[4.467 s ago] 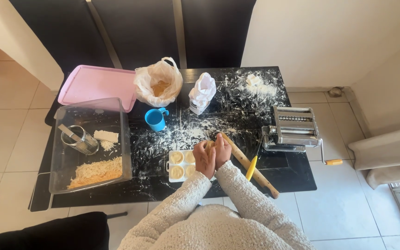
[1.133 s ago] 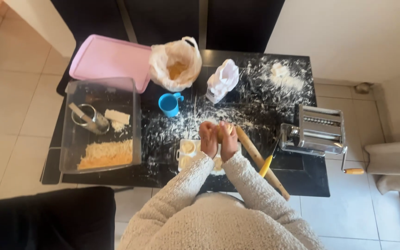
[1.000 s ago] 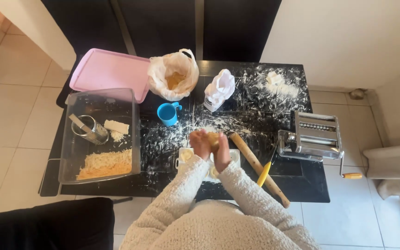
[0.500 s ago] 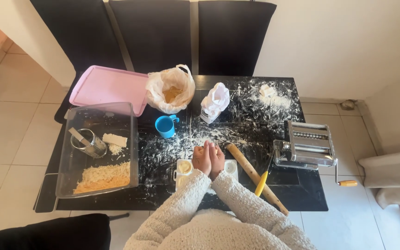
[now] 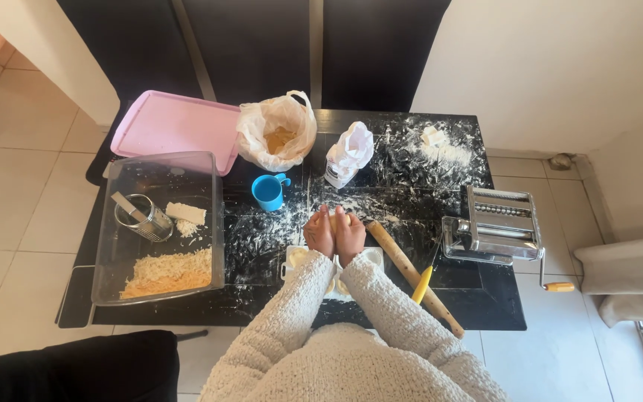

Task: Using a rolling pin and knife to prepare dough circles for a recipe.

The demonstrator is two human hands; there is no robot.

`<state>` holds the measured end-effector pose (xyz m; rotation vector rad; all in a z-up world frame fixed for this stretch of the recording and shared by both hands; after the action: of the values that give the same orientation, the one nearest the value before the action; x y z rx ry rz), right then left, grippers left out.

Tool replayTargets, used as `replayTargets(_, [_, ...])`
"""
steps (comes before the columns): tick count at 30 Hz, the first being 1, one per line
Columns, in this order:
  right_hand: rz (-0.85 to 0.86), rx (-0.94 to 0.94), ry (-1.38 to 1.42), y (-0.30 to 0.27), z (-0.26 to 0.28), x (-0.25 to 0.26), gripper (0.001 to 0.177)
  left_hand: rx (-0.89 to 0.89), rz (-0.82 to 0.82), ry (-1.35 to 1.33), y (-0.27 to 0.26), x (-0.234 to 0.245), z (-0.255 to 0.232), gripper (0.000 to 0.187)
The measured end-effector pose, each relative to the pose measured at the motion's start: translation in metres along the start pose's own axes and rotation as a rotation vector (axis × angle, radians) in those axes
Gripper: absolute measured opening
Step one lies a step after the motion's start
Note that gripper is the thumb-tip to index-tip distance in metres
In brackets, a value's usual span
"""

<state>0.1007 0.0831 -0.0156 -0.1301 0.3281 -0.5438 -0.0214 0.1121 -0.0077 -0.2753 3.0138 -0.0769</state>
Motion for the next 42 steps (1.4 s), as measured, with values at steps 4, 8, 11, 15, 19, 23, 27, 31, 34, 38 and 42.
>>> replayTargets(4, [-0.014, 0.128, -0.061, -0.005, -0.007, 0.003, 0.039, 0.073, -0.099, -0.180, -0.013, 0.006, -0.021, 0.045])
replayTargets(8, [0.009, -0.007, 0.008, 0.009, -0.064, 0.013, 0.045, 0.076, -0.064, -0.070, -0.013, 0.008, -0.006, 0.041])
replayTargets(11, [-0.054, -0.122, 0.080, -0.013, -0.021, 0.010, 0.043, -0.054, -0.028, 0.184, -0.008, 0.010, 0.026, 0.039])
replayTargets(15, [-0.087, -0.138, 0.178, 0.024, -0.046, 0.030, 0.042, -0.347, -0.039, 0.255, -0.015, 0.006, -0.034, 0.037])
replayTargets(19, [0.064, 0.151, -0.031, 0.019, -0.020, 0.024, 0.035, -0.407, 0.009, 0.304, -0.033, 0.001, -0.072, 0.040])
replayTargets(23, [0.148, 0.321, -0.358, 0.004, 0.029, 0.000, 0.036, -0.168, 0.071, 0.454, -0.015, -0.001, -0.047, 0.046])
replayTargets(27, [0.226, 0.256, -0.336, 0.013, 0.014, -0.005, 0.040, -0.152, 0.012, 0.405, 0.000, 0.003, -0.012, 0.047])
replayTargets(31, [0.221, 0.234, -0.269, 0.011, 0.009, -0.007, 0.035, -0.075, -0.048, 0.119, 0.013, 0.010, 0.015, 0.045])
replayTargets(34, [0.161, 0.186, -0.135, 0.004, -0.003, -0.013, 0.030, -0.018, -0.103, 0.077, 0.010, 0.022, -0.019, 0.043])
replayTargets(38, [0.056, 0.610, -0.314, -0.005, 0.032, -0.024, 0.032, -0.032, -0.027, -0.105, 0.008, 0.005, -0.028, 0.037])
replayTargets(42, [0.057, 0.581, -0.287, 0.018, 0.032, -0.021, 0.033, -0.151, 0.001, 0.052, 0.001, 0.008, -0.034, 0.032])
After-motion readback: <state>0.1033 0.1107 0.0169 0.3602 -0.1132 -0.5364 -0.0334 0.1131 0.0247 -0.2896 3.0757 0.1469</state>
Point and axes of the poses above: each hand's wrist, its own y-axis towards the middle knuckle, its own x-axis out of the back of the hand, z = x × y, the point moved 9 cm from there along y, towards the middle knuckle, and after that the axes turned 3 degrees about y, right-handed, at the moved point
